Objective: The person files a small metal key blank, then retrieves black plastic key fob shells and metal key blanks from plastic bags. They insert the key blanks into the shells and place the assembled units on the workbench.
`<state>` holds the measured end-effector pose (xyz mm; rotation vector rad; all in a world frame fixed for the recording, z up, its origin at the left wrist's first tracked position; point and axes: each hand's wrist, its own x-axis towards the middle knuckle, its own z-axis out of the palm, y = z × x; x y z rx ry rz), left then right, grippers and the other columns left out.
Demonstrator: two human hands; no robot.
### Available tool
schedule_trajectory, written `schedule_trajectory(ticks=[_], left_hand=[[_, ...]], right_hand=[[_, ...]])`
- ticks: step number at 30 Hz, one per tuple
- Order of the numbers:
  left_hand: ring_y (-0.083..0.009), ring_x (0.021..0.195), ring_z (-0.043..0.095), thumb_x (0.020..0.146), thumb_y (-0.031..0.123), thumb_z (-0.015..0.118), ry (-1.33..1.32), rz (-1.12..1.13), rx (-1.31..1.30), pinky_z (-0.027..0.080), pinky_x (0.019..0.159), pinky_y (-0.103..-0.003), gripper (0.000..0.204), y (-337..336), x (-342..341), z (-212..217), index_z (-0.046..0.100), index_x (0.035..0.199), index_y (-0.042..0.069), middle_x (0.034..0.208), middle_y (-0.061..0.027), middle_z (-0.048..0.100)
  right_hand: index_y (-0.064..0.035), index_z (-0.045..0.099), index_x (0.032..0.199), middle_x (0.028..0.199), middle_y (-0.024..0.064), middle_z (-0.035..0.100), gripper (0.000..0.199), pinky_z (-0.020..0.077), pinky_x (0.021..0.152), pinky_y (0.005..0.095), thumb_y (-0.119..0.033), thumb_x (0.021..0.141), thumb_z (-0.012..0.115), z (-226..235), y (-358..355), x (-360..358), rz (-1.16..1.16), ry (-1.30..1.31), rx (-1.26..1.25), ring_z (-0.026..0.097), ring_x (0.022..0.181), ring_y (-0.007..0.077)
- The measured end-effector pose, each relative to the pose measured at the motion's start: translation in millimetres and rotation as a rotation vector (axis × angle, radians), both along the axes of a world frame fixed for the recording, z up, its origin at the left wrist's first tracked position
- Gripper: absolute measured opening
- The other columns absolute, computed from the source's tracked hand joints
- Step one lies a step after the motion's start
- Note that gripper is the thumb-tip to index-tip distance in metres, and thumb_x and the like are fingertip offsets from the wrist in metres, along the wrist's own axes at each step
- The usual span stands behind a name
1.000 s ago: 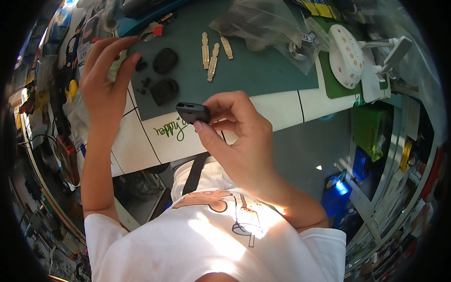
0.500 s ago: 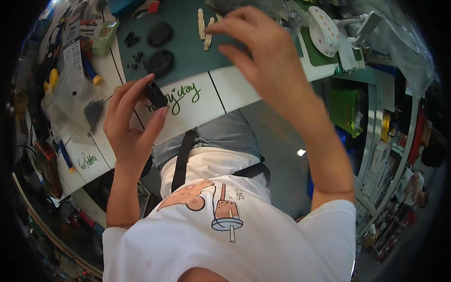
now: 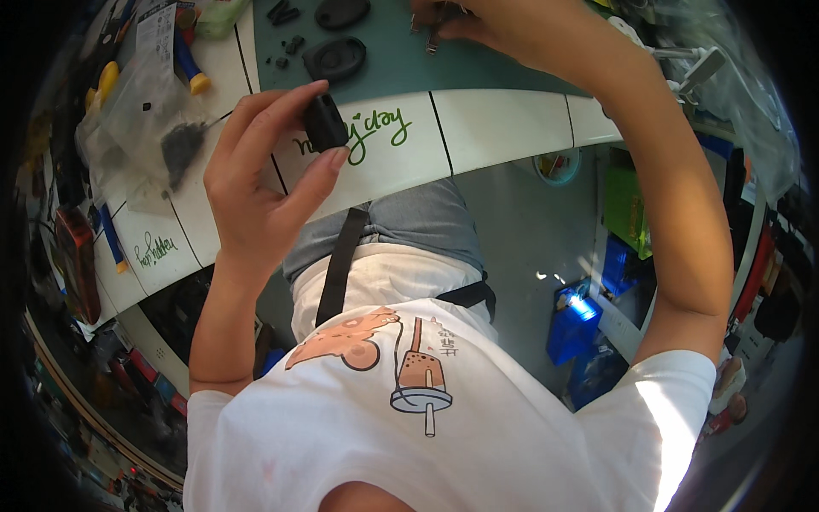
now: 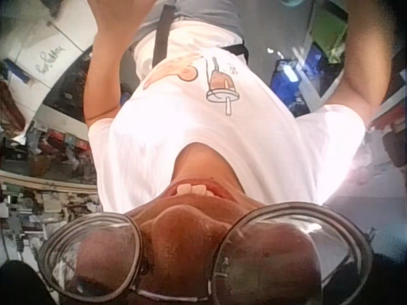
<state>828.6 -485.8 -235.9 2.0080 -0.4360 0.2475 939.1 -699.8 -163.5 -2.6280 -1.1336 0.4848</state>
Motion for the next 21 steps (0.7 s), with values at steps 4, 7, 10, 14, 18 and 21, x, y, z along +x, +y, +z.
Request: schedule_trajectory(ticks=[4,7,10,14,18,21], left_hand=[[-0.0171,0.077,0.058,0.064,0.006,0.073,-0.054,0.0,0.012,0.048,0.069,-0.025,0.042,-2,1,0,0.064,0.105,0.001,0.091,-0.0091,0.058],[-0.0174,0.077,0.058,0.064,0.006,0.073,-0.064,0.008,0.018,0.047,0.069,-0.026,0.042,-1,1,-1,0.064,0.104,0.001,0.09,-0.009,0.058],[-0.0173,0.076,0.058,0.063,0.006,0.073,-0.063,0.014,0.019,0.047,0.069,-0.026,0.042,-1,1,-2,0.064,0.104,0.001,0.09,-0.0087,0.058],[-0.0165,0.076,0.057,0.063,0.005,0.074,-0.084,0.014,0.052,0.047,0.067,-0.025,0.042,-3,2,-1,0.065,0.103,0.002,0.09,-0.0083,0.058],[-0.0154,0.076,0.057,0.063,0.005,0.074,-0.068,-0.004,0.049,0.047,0.066,-0.025,0.043,-4,2,-2,0.065,0.105,0.002,0.091,-0.0079,0.058],[-0.015,0.076,0.056,0.063,0.005,0.074,-0.084,-0.04,0.061,0.046,0.066,-0.025,0.044,-5,3,-1,0.065,0.106,0.002,0.092,-0.0078,0.058]], right_hand=[[-0.0029,0.053,0.087,0.091,0.0105,0.052,0.017,0.0452,0.07,0.0385,-0.005,0.074,0.064,6,4,1,0.052,0.004,-0.054,0.055,0.085,0.0318],[-0.0034,0.052,0.087,0.092,0.01,0.052,0.016,0.0455,0.071,0.0371,-0.006,0.075,0.064,5,2,1,0.144,-0.106,-0.101,0.054,0.09,0.0298],[-0.0035,0.055,0.092,0.095,0.0086,0.054,0.017,0.046,0.072,0.0321,-0.004,0.077,0.062,-1,-6,-6,0.11,-0.136,-0.01,0.055,0.092,0.0229],[-0.0019,0.058,0.109,0.089,0.0045,0.06,0.029,0.0449,0.071,0.0239,-0.002,0.08,0.062,-3,-8,-51,-0.266,0.319,0.472,0.058,0.076,0.0115],[0.0005,0.063,0.101,0.075,0.0042,0.061,0.019,0.0406,0.053,0.0184,-0.005,0.082,0.062,-2,5,-75,-0.61,0.724,0.614,0.052,0.06,0.0055],[0.001,0.064,0.095,0.072,0.0041,0.061,0.014,0.037,0.047,0.0175,-0.004,0.082,0.063,-7,4,-81,-0.62,0.662,0.684,0.049,0.055,0.0048]])
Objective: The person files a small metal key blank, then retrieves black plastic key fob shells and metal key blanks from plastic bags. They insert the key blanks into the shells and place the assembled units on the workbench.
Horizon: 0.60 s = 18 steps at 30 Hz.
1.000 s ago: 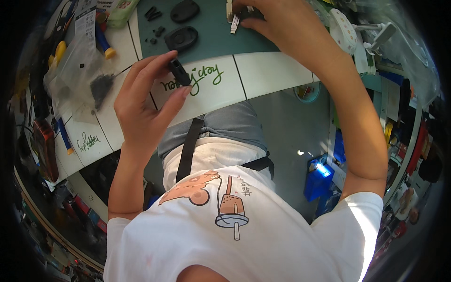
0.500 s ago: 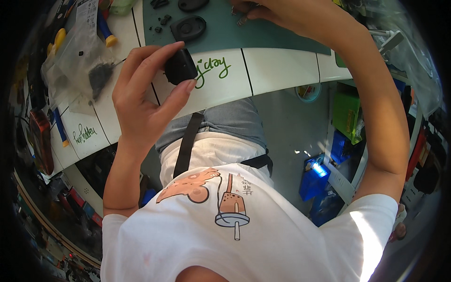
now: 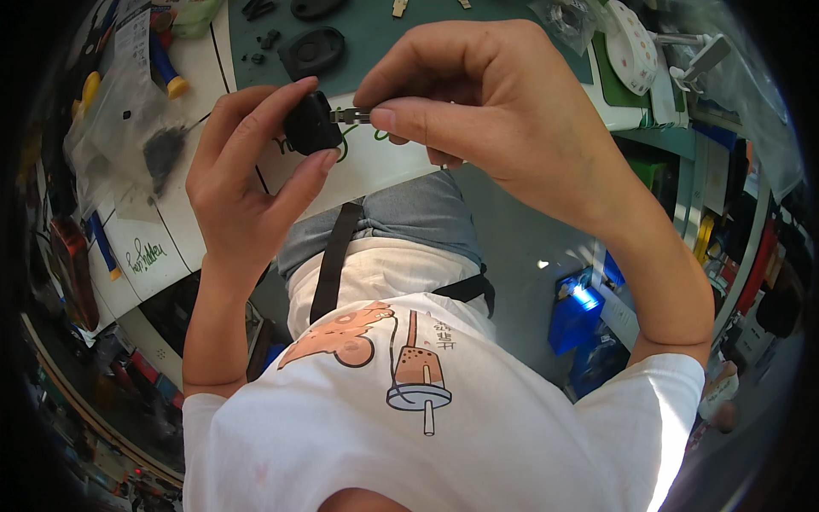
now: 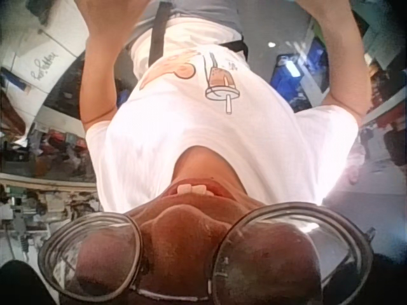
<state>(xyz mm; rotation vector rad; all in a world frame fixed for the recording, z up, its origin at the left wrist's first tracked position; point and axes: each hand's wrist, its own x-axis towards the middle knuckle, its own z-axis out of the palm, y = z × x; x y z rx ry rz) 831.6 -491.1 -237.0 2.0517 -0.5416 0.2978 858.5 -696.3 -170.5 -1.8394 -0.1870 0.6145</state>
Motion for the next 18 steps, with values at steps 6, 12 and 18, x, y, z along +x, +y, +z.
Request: schedule_trajectory(ticks=[6,12,18], left_hand=[[-0.0151,0.077,0.056,0.063,0.005,0.075,-0.006,-0.006,0.006,0.046,0.065,-0.025,0.045,-1.0,0.4,1.0,0.065,0.107,0.002,0.092,-0.0079,0.058],[-0.0158,0.077,0.057,0.062,0.006,0.076,0.0,-0.033,0.011,0.047,0.065,-0.025,0.045,0.5,0.1,1.4,0.065,0.106,0.002,0.092,-0.008,0.059],[-0.0164,0.077,0.058,0.063,0.005,0.077,-0.005,-0.057,0.034,0.048,0.065,-0.026,0.044,-0.9,0.3,1.1,0.065,0.105,0.002,0.092,-0.0082,0.059]], right_hand=[[0.0011,0.065,0.093,0.073,0.0035,0.062,0.012,0.0373,0.047,0.0175,-0.004,0.082,0.064,-1.5,1.6,-0.2,0.008,-0.045,-0.076,0.05,0.055,0.0043],[0.002,0.064,0.092,0.077,0.0027,0.063,0.012,0.0425,0.055,0.0161,-0.002,0.081,0.064,3.8,2.5,-0.8,0.05,-0.067,-0.144,0.055,0.065,0.004],[0.0032,0.064,0.089,0.078,0.0035,0.063,0.009,0.0457,0.063,0.0178,0.001,0.081,0.061,8.4,5.1,1.8,0.099,-0.063,-0.173,0.057,0.071,0.0055]])
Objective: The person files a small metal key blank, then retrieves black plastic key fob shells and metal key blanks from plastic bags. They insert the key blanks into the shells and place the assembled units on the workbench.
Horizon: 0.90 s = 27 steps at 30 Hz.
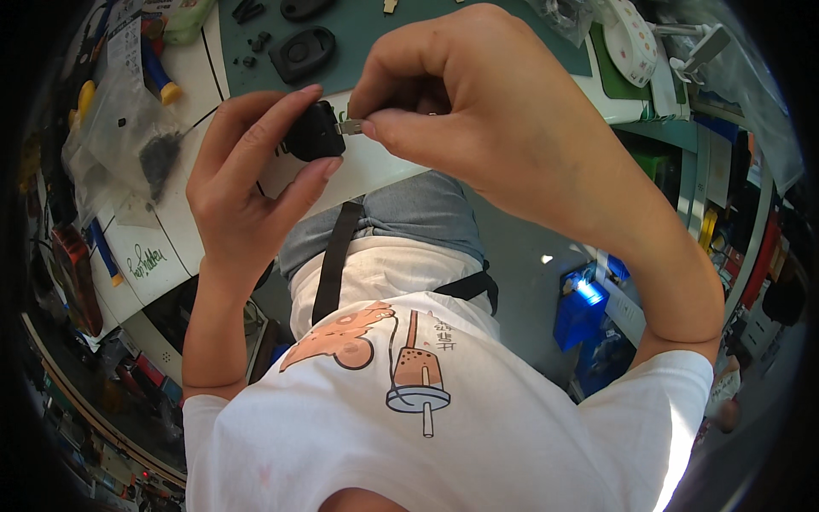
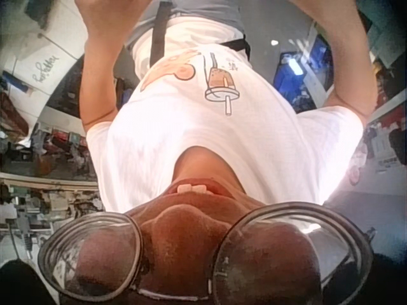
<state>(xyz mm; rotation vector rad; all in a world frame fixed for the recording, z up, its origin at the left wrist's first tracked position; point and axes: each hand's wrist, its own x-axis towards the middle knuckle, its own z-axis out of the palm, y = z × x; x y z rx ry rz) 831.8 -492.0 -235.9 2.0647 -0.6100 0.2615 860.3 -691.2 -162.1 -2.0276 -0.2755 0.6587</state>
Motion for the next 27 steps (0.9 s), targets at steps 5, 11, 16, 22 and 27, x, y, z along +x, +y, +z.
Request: schedule_trajectory(ticks=[5,11,16,22,27], left_hand=[[-0.018,0.076,0.058,0.064,0.006,0.077,0.008,-0.02,0.029,0.048,0.064,-0.026,0.043,0,0,-1,0.065,0.105,0.002,0.092,-0.0082,0.059],[-0.0195,0.081,0.053,0.062,0.011,0.076,-0.118,-0.036,0.282,0.045,0.067,-0.03,0.045,3,1,1,0.065,0.106,0.003,0.092,-0.0081,0.06],[-0.0198,0.082,0.051,0.062,0.012,0.076,-0.016,-0.032,0.315,0.044,0.069,-0.031,0.046,3,0,4,0.065,0.106,0.005,0.094,-0.0077,0.054],[-0.0194,0.08,0.053,0.061,0.012,0.077,0.077,-0.069,0.187,0.046,0.069,-0.029,0.048,9,2,4,0.064,0.106,0.004,0.094,-0.0083,0.051],[-0.0176,0.082,0.057,0.063,0.009,0.077,0.229,-0.073,-0.097,0.047,0.071,-0.027,0.048,13,3,2,0.061,0.106,-0.004,0.101,-0.0085,0.056]], right_hand=[[0.0035,0.064,0.09,0.074,0.0023,0.062,0.01,0.0434,0.055,0.0174,0.0,0.081,0.061,2,3,2,-0.005,0.05,-0.069,0.054,0.064,0.0043],[0.0025,0.064,0.091,0.069,0.0012,0.06,0.012,0.0393,0.048,0.0182,-0.004,0.081,0.063,-24,0,-7,-0.086,0.093,-0.008,0.05,0.056,0.0041],[0.0012,0.065,0.093,0.069,0.0006,0.059,0.014,0.0393,0.049,0.0189,-0.008,0.082,0.063,-37,-3,-11,-0.102,0.086,-0.004,0.05,0.056,0.0045],[0.0007,0.064,0.096,0.075,0.0012,0.061,0.016,0.0407,0.051,0.0186,-0.01,0.083,0.063,-37,-3,-14,-0.161,0.14,0.174,0.051,0.06,0.0045],[0.0016,0.061,0.093,0.078,0.0027,0.06,0.014,0.0415,0.056,0.0172,-0.007,0.082,0.064,-22,-4,-24,-0.254,0.083,0.266,0.052,0.064,0.0045]])
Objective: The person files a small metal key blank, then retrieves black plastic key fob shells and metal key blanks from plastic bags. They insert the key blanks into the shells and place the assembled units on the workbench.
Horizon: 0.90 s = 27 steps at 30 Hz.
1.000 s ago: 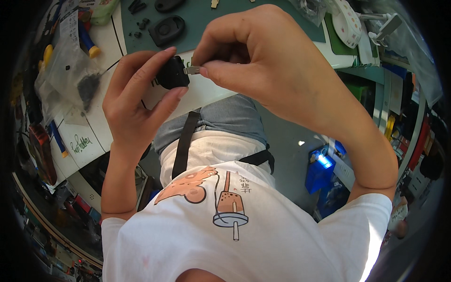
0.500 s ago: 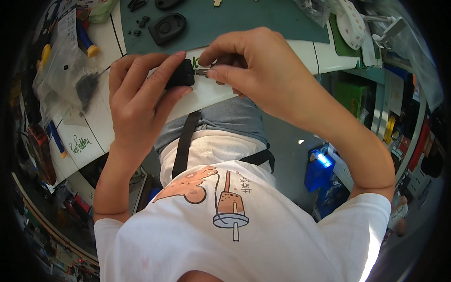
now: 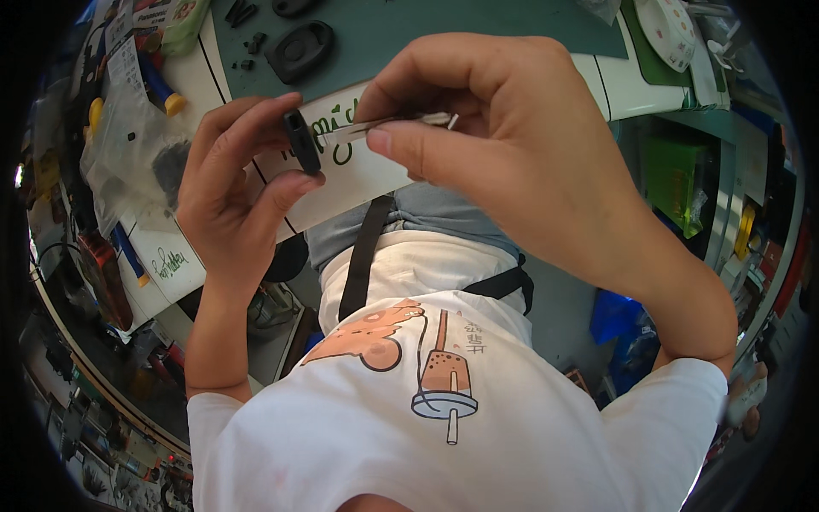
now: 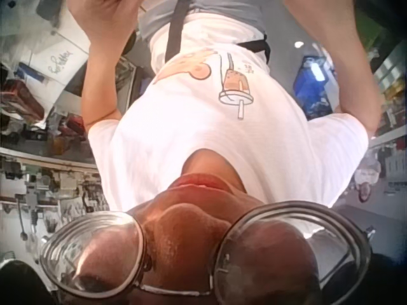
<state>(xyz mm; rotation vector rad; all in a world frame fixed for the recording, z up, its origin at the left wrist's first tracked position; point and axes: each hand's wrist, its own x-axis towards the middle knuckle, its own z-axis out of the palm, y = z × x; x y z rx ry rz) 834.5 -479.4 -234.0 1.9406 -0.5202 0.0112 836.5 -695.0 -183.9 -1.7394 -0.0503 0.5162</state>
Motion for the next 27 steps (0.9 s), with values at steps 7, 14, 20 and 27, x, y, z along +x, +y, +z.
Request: schedule_trajectory(ticks=[7,14,20,27], left_hand=[[-0.018,0.082,0.061,0.064,0.006,0.077,-0.134,-0.048,0.13,0.05,0.072,-0.026,0.046,-3,-2,4,0.061,0.106,-0.003,0.097,-0.0125,0.063],[-0.0197,0.081,0.062,0.063,0.008,0.078,-0.237,-0.045,0.176,0.05,0.069,-0.027,0.048,-6,-3,-3,0.062,0.107,-0.002,0.094,-0.012,0.063],[-0.0209,0.081,0.061,0.063,0.009,0.078,-0.297,-0.07,0.164,0.05,0.068,-0.028,0.048,-7,-2,-4,0.063,0.107,-0.001,0.094,-0.0119,0.063],[-0.0214,0.079,0.059,0.062,0.011,0.078,-0.371,-0.115,0.207,0.049,0.068,-0.029,0.047,-4,3,-6,0.064,0.105,-0.001,0.096,-0.0119,0.063]], right_hand=[[0.0006,0.057,0.083,0.07,-0.0001,0.057,0.009,0.0341,0.053,0.0163,-0.007,0.083,0.062,15,6,8,0.148,0.043,-0.156,0.047,0.061,0.0013],[0.0004,0.056,0.081,0.067,-0.0021,0.055,0.009,0.0294,0.051,0.0163,-0.007,0.084,0.061,3,11,-6,0.034,-0.066,-0.073,0.042,0.058,-0.0008],[0.0003,0.057,0.082,0.066,-0.0032,0.055,0.009,0.0279,0.051,0.0156,-0.007,0.084,0.061,10,9,-2,0.057,0.094,-0.138,0.041,0.058,-0.0017],[0.0007,0.057,0.081,0.067,-0.0023,0.055,0.009,0.0289,0.051,0.0155,-0.006,0.084,0.061,13,10,0,0.074,0.075,-0.137,0.042,0.058,-0.0014]])
